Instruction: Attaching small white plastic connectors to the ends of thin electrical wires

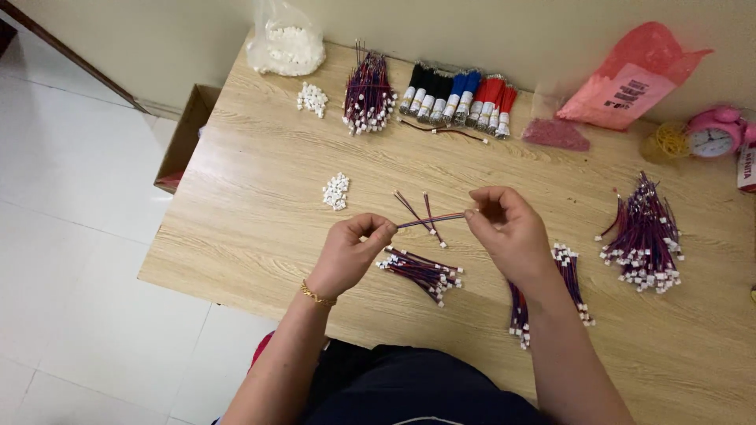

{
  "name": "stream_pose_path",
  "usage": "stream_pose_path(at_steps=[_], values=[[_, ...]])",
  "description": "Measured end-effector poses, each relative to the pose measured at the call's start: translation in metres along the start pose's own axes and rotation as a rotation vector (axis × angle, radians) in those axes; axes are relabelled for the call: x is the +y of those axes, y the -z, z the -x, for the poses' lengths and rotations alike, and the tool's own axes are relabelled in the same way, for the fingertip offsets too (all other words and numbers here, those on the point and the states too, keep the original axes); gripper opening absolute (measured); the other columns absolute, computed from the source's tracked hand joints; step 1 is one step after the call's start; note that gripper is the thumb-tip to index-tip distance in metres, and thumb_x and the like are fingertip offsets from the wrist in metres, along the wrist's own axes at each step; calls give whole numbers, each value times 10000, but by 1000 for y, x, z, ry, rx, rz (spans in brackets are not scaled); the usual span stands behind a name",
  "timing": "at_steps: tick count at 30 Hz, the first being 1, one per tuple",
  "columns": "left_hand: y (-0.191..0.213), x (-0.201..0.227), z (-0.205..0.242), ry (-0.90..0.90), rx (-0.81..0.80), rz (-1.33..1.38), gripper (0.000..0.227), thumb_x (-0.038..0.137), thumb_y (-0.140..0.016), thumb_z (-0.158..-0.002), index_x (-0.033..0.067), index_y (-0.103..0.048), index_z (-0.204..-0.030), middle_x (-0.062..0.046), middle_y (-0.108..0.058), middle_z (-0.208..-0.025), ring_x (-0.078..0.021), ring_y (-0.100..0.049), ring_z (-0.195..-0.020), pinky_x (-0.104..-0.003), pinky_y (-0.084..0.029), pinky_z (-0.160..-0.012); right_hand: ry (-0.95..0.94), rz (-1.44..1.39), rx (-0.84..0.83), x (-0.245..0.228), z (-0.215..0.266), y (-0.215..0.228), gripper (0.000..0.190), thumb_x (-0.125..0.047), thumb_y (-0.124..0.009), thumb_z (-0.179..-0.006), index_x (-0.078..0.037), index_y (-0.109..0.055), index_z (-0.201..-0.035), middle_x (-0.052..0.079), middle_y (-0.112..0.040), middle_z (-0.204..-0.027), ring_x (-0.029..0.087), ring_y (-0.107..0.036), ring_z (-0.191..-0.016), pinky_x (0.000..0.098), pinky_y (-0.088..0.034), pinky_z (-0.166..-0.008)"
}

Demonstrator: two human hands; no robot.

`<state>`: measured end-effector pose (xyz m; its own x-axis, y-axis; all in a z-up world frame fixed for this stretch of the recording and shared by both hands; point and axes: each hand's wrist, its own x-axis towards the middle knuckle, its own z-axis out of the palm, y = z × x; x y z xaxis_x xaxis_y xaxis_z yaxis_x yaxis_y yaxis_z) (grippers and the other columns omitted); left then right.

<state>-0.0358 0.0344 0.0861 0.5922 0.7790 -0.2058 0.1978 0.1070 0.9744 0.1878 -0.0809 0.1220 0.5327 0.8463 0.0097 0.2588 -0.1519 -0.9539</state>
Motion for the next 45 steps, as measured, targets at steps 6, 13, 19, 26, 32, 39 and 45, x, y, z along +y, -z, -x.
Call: stream_pose_path(at_steps=[6,13,19,26,32,39,45], values=[[-14,23,2,-152,-3,-265,143,252,-660,-876,139,-747,-863,-41,-720,-706,-186,-697,-736,-314,-515,-724,638,661,-165,-45,4,-16,120,-227,-685,-890,-173,-674,-996,26,-623,-1029,233,-625,-1032,369,-477,-896],[-13,21,11,-332,7,-398,98,257,-659,-887,193,-716,-839,14,-699,-693,-161,-704,-765,-293,-484,-803,131,468,-473,-48,5,-34,144,-252,-622,-898,-141,-705,-939,116,-670,-832,304,-676,-838,386,-516,-745],[-16,-4,6,-60,-29,-39,140,205,-653,-918,88,-729,-930,-71,-709,-749,-147,-636,-767,-329,-511,-783,-52,220,-480,-19,4,-42,125,-169,-665,-853,-63,-702,-907,125,-663,-740,183,-605,-731,355,-502,-689],[-16,-24,2,35,21,326,206,224,-636,-952,31,-694,-999,-76,-677,-768,-143,-630,-779,-305,-516,-807,-146,113,-366,-21,8,-42,86,-133,-682,-843,-53,-696,-873,41,-612,-660,122,-528,-636,261,-441,-571],[-25,-38,-2,24,20,366,141,161,-675,-923,24,-682,-955,-55,-651,-759,-129,-604,-772,-283,-506,-778,-147,101,-377,-12,6,-47,93,-129,-687,-835,-40,-692,-863,44,-589,-650,127,-518,-630,258,-424,-557],[-38,-41,0,-46,143,395,118,147,-580,-976,43,-624,-942,-22,-583,-779,-117,-553,-792,-248,-480,-773,-166,-81,-242,12,5,-62,118,-79,-693,-865,-27,-679,-971,28,-569,-642,95,-550,-562,205,-448,-518],[-27,-11,15,-352,262,-134,60,100,-629,-923,62,-653,-884,-127,-642,-760,-268,-636,-708,-364,-512,-685,-70,229,-329,-2,7,-64,112,-93,-673,-865,-69,-710,-968,121,-655,-729,217,-632,-692,345,-504,-631]])
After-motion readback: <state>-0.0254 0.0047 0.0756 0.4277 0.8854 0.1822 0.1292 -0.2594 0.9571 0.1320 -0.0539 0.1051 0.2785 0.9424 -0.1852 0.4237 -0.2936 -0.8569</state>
